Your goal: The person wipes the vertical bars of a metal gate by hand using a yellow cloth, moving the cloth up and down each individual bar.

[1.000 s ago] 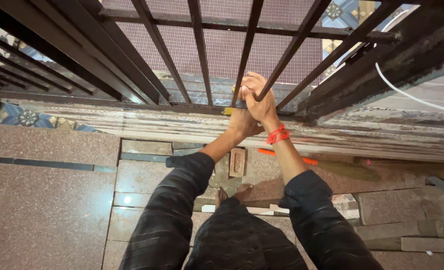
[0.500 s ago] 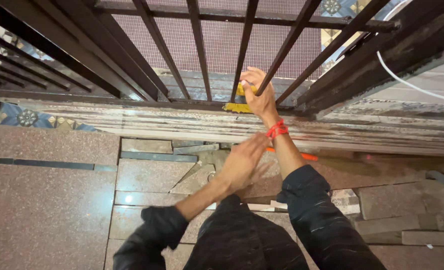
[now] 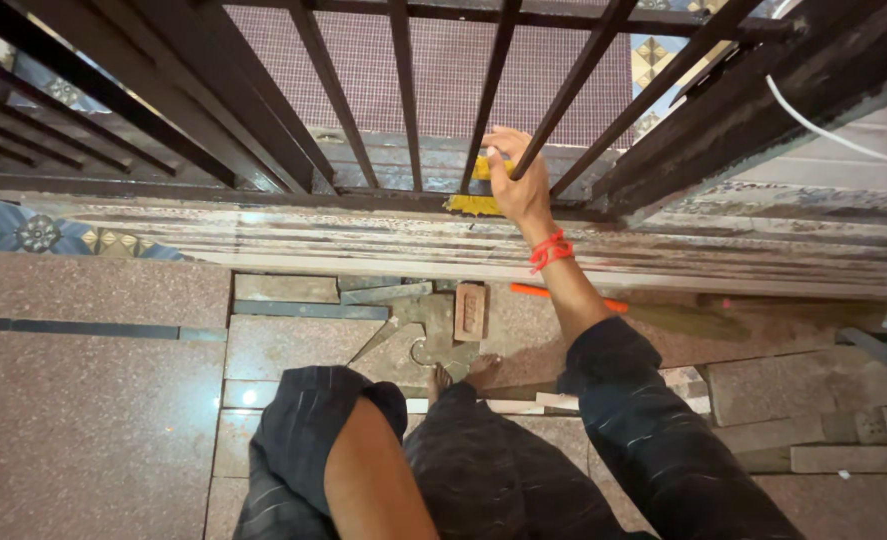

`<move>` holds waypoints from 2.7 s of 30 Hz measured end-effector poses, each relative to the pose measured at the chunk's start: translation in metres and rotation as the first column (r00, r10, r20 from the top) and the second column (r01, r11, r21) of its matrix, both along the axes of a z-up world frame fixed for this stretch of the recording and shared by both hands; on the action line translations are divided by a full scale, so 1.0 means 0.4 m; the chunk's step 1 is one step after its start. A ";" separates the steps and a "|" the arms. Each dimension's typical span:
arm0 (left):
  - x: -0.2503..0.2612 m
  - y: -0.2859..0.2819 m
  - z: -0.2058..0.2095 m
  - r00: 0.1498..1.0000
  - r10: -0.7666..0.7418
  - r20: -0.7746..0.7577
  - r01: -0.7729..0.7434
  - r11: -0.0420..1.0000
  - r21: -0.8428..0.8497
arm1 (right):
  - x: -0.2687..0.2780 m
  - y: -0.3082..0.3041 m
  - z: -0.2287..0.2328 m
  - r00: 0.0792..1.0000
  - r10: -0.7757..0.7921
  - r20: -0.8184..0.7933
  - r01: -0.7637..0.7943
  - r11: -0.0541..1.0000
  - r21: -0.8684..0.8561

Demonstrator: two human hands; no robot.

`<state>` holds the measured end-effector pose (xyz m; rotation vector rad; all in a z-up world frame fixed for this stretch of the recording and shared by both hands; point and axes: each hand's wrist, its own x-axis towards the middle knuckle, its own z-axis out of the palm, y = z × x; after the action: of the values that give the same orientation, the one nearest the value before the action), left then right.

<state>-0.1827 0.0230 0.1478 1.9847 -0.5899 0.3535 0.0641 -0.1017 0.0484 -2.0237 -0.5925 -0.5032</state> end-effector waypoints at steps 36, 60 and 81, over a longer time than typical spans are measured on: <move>-0.027 0.068 0.073 0.995 -0.055 -0.080 0.052 0.998 -0.036 | -0.189 0.017 -0.078 0.991 -0.108 0.081 0.135 0.760 -0.636; 0.543 0.305 -0.303 0.754 0.656 -0.024 -0.653 0.753 0.078 | -0.139 0.012 -0.018 0.984 -0.027 0.174 0.121 0.820 -0.559; 0.577 0.267 -0.339 0.582 0.779 0.235 -0.775 0.618 -0.129 | -0.153 -0.009 -0.017 0.999 -0.030 -0.011 0.016 0.764 -0.645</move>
<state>0.0480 0.1298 0.0121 2.1037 0.1945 1.1893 0.0027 -0.1052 0.0416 -2.6922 -0.8084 -0.3067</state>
